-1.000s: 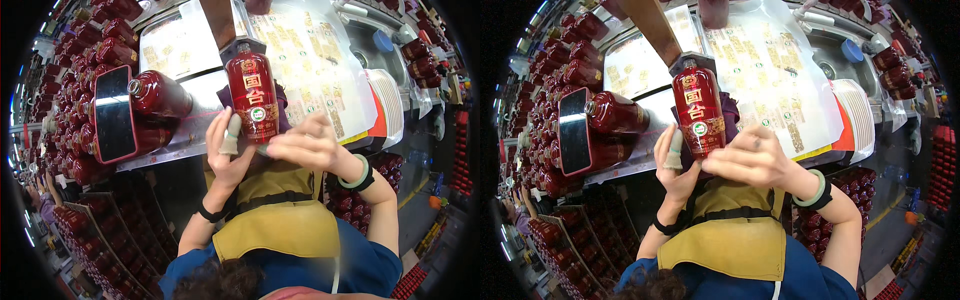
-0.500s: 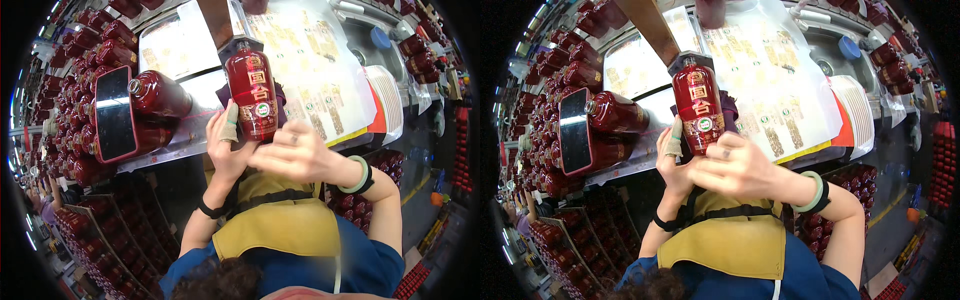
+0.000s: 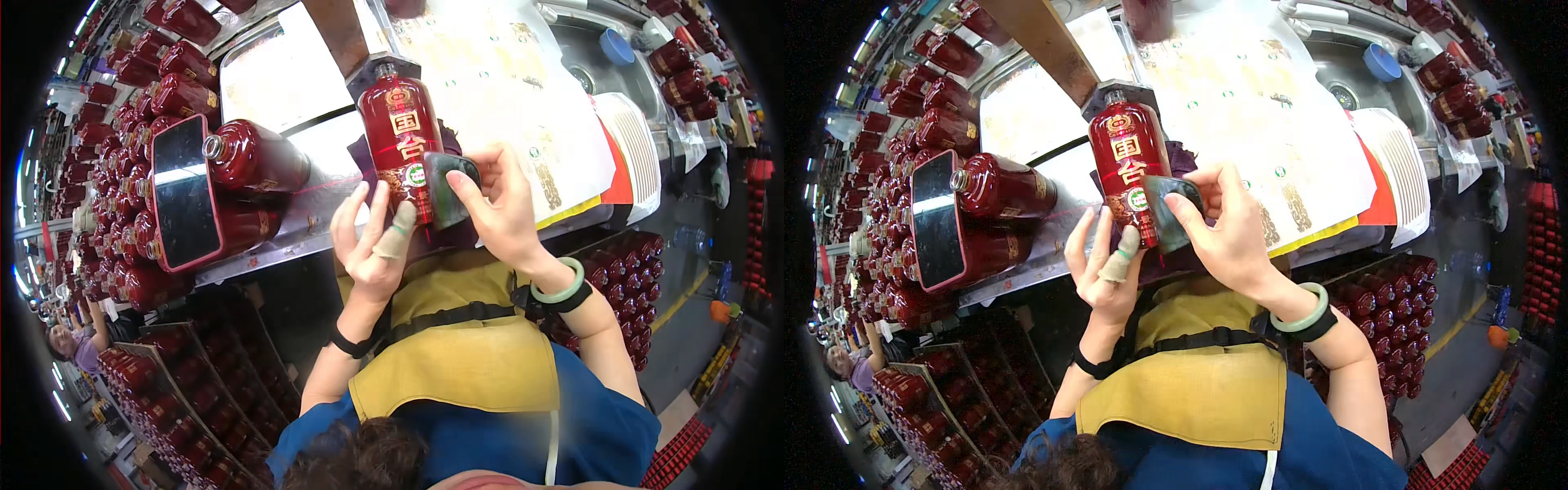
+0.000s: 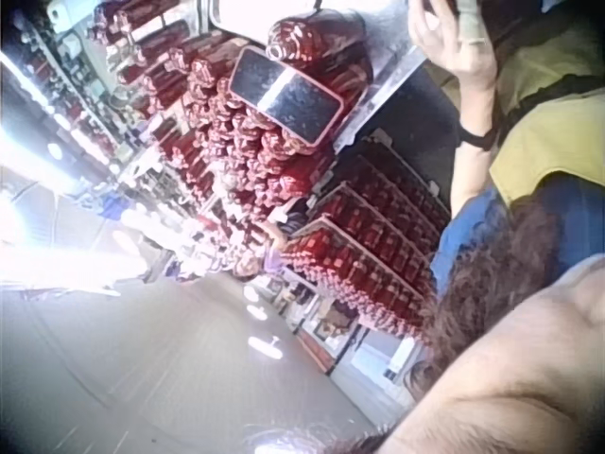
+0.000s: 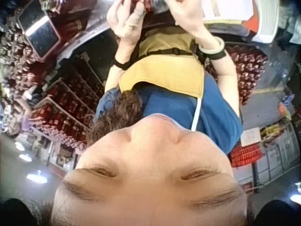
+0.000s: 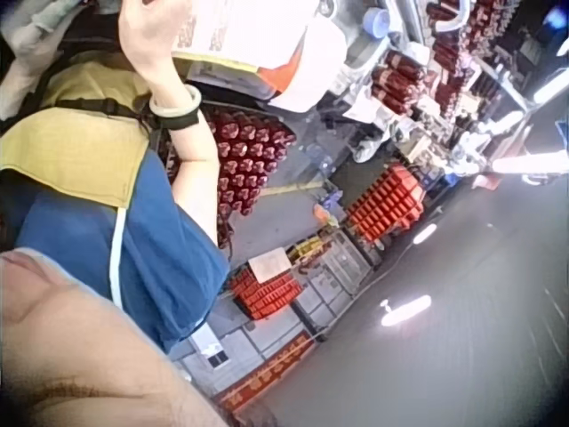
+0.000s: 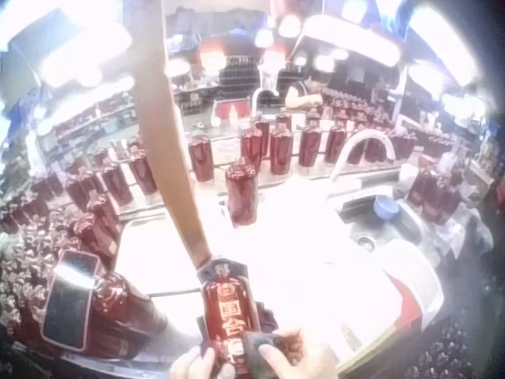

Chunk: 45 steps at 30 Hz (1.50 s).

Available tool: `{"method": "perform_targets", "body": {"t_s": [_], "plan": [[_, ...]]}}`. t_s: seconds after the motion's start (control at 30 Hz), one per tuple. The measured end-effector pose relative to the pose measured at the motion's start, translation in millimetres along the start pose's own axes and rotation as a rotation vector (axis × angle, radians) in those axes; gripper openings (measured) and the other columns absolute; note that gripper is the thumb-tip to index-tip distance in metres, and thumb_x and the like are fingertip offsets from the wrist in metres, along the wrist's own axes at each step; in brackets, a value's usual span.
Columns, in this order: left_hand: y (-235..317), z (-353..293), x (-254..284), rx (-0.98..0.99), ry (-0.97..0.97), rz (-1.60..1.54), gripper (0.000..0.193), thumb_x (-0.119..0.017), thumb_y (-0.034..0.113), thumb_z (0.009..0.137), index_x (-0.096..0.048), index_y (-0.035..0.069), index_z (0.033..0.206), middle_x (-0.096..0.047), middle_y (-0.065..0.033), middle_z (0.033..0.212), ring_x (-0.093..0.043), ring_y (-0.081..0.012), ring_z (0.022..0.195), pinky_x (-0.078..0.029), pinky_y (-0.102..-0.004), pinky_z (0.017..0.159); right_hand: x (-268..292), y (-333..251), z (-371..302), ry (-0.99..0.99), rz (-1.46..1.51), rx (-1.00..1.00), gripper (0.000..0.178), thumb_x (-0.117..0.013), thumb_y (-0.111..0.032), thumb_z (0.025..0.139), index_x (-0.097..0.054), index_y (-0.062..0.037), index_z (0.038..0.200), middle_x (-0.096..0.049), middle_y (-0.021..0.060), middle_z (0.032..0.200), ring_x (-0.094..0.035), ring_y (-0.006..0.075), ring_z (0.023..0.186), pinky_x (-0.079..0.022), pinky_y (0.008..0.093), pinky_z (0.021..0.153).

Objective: Applying labels and protective seals to red liquor bottles at a manufacturing workstation.

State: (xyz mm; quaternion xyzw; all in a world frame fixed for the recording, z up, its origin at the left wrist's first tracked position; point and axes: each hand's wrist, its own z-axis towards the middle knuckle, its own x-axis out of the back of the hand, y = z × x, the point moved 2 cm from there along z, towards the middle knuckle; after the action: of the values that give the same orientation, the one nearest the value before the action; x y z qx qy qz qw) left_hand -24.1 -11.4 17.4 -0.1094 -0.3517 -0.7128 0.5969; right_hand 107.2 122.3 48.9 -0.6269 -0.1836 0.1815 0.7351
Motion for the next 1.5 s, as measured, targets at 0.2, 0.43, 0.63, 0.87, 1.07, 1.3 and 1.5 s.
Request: {"method": "perform_targets", "body": {"t_s": [0.2, 0.43, 0.63, 0.87, 1.07, 1.3, 1.5], "plan": [[-3.6, -2.6, 4.6, 0.162, -0.053, -0.031, 0.044, -0.084, 0.006, 0.069, -0.071, 0.0, 0.11, -0.061, -0.0206, 0.13, -0.055, -0.0386, 0.123, -0.044, -0.0436, 0.101, 26.6, 13.1, 15.0, 0.102, -0.307, 0.032, 0.018, -0.07, -0.004, 0.087, -0.058, 0.002, 0.099, -0.067, 0.0101, 0.085, -0.062, 0.0135, 0.069, -0.05, 0.0275, 0.063], [4.5, 19.2, -3.8, 0.347, -0.071, -0.095, 0.098, -0.088, 0.01, 0.064, -0.035, -0.007, 0.145, -0.048, -0.0215, 0.142, -0.052, -0.0361, 0.125, -0.04, -0.0414, 0.106, -0.6, -34.6, 25.9, -0.126, -0.805, 0.971, 0.022, -0.07, -0.011, 0.071, -0.071, -0.013, 0.093, -0.066, -0.0013, 0.09, -0.06, 0.0181, 0.08, -0.05, 0.0319, 0.07], [1.8, 21.7, -13.9, 0.449, -0.043, -0.366, 0.102, -0.09, 0.006, 0.063, -0.032, -0.006, 0.146, -0.054, -0.0185, 0.136, -0.056, -0.027, 0.122, -0.043, -0.0371, 0.104, -23.4, -37.8, 27.9, -0.356, -0.774, 0.858, 0.023, -0.07, -0.017, 0.073, -0.067, -0.012, 0.095, -0.063, -0.0017, 0.082, -0.059, 0.0163, 0.076, -0.046, 0.0323, 0.07], [-5.2, 23.4, -8.6, 0.251, -0.134, -0.226, 0.081, -0.088, 0.005, 0.065, -0.051, -0.005, 0.136, -0.051, -0.0213, 0.141, -0.055, -0.0302, 0.124, -0.045, -0.037, 0.103, -0.7, -41.8, 72.0, -0.051, -0.773, 0.945, 0.019, -0.074, -0.01, 0.074, -0.071, -0.0137, 0.092, -0.069, -0.0018, 0.09, -0.059, 0.0181, 0.077, -0.039, 0.0321, 0.079], [-4.9, 12.4, -6.8, 0.248, -0.057, -0.3, 0.07, -0.083, -0.003, 0.061, -0.059, -0.005, 0.127, -0.051, -0.0268, 0.139, -0.056, -0.0397, 0.123, -0.045, -0.043, 0.103, 5.2, -37.4, 56.4, -0.058, -0.641, 0.821, 0.02, -0.075, -0.006, 0.075, -0.071, -0.0132, 0.094, -0.069, 0.0002, 0.087, -0.058, 0.0186, 0.077, -0.04, 0.0323, 0.078], [-7.4, 1.3, -1.8, 0.295, -0.125, -0.343, 0.073, -0.077, -0.004, 0.064, -0.051, -0.009, 0.132, -0.047, -0.0317, 0.14, -0.053, -0.0437, 0.125, -0.045, -0.045, 0.102, -2.5, -30.8, 7.4, -0.402, -0.555, 0.9, 0.02, -0.072, -0.012, 0.073, -0.074, -0.0171, 0.092, -0.071, -0.0046, 0.092, -0.057, 0.013, 0.073, -0.043, 0.0309, 0.077], [0.4, 25.7, 1.3, 0.33, -0.116, -0.273, 0.086, -0.084, 0.004, 0.064, -0.044, -0.008, 0.139, -0.049, -0.0275, 0.14, -0.052, -0.0417, 0.124, -0.043, -0.045, 0.104, -0.2, -18.1, 26.7, -0.299, -0.623, 0.955, 0.017, -0.07, -0.01, 0.075, -0.073, -0.0166, 0.09, -0.07, -0.0062, 0.092, -0.056, 0.0135, 0.074, -0.043, 0.0304, 0.077]]}}
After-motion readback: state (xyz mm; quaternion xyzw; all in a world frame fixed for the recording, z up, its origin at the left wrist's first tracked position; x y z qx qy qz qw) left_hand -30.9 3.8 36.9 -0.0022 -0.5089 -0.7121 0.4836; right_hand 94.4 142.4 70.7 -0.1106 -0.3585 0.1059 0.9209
